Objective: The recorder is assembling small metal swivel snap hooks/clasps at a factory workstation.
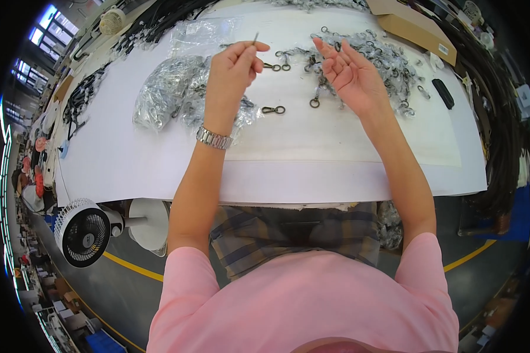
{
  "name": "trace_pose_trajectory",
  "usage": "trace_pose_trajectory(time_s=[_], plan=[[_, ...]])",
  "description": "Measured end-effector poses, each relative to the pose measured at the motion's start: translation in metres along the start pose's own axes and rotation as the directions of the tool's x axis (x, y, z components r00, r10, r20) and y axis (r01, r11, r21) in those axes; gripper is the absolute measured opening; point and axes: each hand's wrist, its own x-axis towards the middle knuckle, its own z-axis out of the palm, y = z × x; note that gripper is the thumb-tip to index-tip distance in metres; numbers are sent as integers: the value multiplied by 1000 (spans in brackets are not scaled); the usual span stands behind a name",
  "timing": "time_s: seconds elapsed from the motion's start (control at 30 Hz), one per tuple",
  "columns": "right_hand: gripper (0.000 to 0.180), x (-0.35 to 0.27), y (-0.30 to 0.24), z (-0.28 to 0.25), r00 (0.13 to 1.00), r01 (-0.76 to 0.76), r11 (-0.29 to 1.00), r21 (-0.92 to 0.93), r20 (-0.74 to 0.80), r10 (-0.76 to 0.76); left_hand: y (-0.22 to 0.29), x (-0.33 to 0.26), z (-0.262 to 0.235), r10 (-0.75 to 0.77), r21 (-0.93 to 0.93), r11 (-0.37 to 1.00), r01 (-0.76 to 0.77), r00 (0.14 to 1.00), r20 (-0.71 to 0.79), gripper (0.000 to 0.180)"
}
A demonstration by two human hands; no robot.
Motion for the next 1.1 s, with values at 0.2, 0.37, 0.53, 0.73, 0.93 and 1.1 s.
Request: trace_pose_trajectory(time_s=[0.2,0.37,0.53,0.73,0.93,1.1], plan=[[34,0,58,34,967,255,419,-872,231,-107,-12,19,-41,-15,-284,957,-53,973,-232,24],[27,25,108,57,871,468,-245,-849,490,-33,-20,15,-37,-66,-222,975,4,959,-274,25],[15,35,106,67,861,499,-423,-756,489,142,-39,30,-15,73,-117,986,-119,936,-344,25],[15,82,80,29,946,69,261,-963,147,290,-62,41,-21,163,7,985,-172,917,-363,24],[18,43,54,8,972,18,612,-791,157,174,-71,32,-14,335,447,851,-275,940,-58,31],[23,6,42,0,972,-82,674,-734,89,216,-62,29,-7,224,325,896,-303,939,259,27]])
